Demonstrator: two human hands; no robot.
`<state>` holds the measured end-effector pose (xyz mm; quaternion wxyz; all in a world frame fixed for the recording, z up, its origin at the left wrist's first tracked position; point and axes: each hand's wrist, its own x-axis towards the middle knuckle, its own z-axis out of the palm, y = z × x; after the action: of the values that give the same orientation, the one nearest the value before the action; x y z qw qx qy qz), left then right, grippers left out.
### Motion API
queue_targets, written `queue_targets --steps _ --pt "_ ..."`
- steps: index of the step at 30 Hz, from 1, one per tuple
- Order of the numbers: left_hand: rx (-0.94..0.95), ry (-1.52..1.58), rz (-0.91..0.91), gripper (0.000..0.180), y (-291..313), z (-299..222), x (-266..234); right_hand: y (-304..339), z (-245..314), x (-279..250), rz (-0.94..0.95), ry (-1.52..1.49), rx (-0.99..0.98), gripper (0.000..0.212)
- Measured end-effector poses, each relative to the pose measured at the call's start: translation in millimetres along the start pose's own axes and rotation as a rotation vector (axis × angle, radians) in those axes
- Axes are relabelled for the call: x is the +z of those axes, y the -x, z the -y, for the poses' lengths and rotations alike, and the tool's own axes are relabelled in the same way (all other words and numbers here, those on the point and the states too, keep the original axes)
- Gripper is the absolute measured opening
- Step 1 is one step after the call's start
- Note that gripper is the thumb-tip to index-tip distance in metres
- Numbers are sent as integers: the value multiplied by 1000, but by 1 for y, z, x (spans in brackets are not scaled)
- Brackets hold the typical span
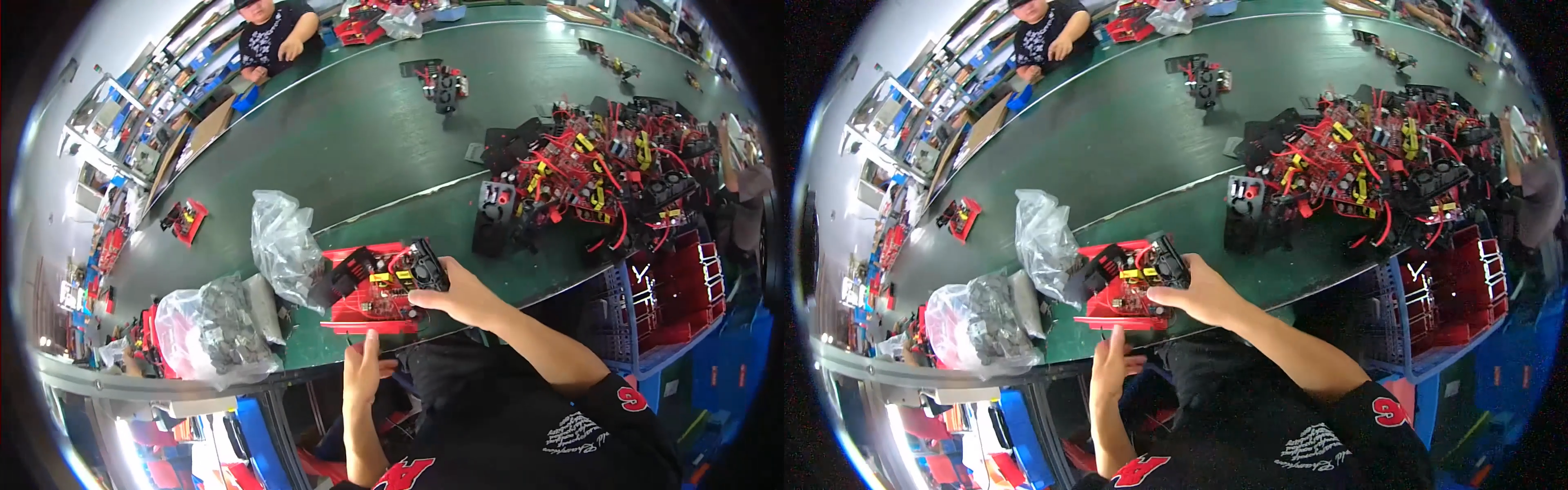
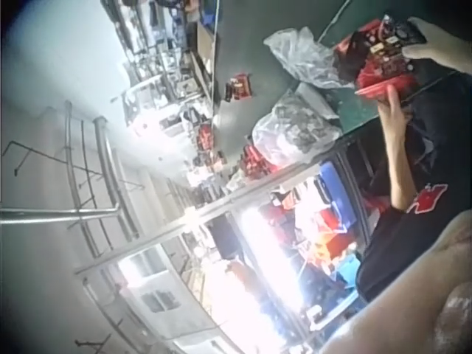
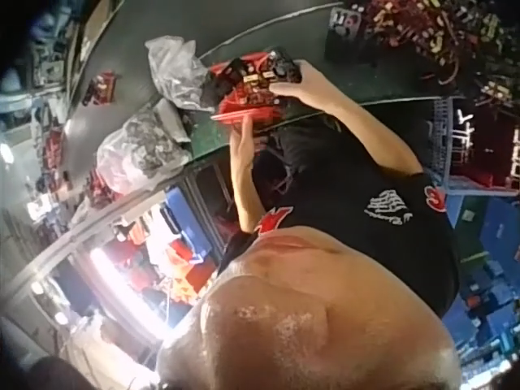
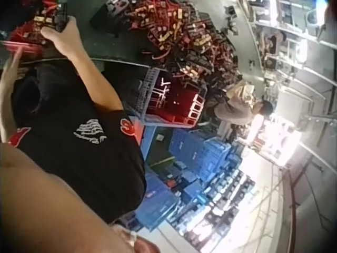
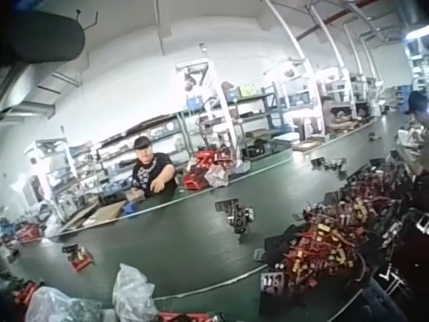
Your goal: Assembling electronic components by manually fitting a black plastic housing onto a red circuit board and organizing them into crates.
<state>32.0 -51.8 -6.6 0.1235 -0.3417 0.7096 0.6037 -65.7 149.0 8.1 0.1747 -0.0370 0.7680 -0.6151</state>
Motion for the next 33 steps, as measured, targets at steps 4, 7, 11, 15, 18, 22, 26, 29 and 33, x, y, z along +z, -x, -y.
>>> queue_targets --steps 4,7,11,15,18,22,26,29,33 --pt "-59 625 387 53 -46 -23 -8 18 -3 -11 -144 177 -206 74" --pt "-88 864 458 50 -99 -48 14 25 15 -40 -214 289 -338 69" --pt "63 932 349 40 -184 -117 61 28 47 -79 -226 300 -382 64" --pt "779 -112 217 41 -284 -181 83 25 78 -111 -141 407 -356 58" --pt "102 989 438 47 -342 -269 117 3 97 -133 -157 572 -425 52" --pt "192 1190 106 42 -415 -359 117 -82 135 -153 -79 855 -413 30" --pt "190 1199 19 42 -502 -360 112 -257 132 -161 -106 902 7 80" --pt "198 1023 165 30 -492 -345 130 -364 104 -160 -375 798 172 95" --pt "138 994 435 15 -451 -313 114 -418 79 -127 -708 199 239 82"
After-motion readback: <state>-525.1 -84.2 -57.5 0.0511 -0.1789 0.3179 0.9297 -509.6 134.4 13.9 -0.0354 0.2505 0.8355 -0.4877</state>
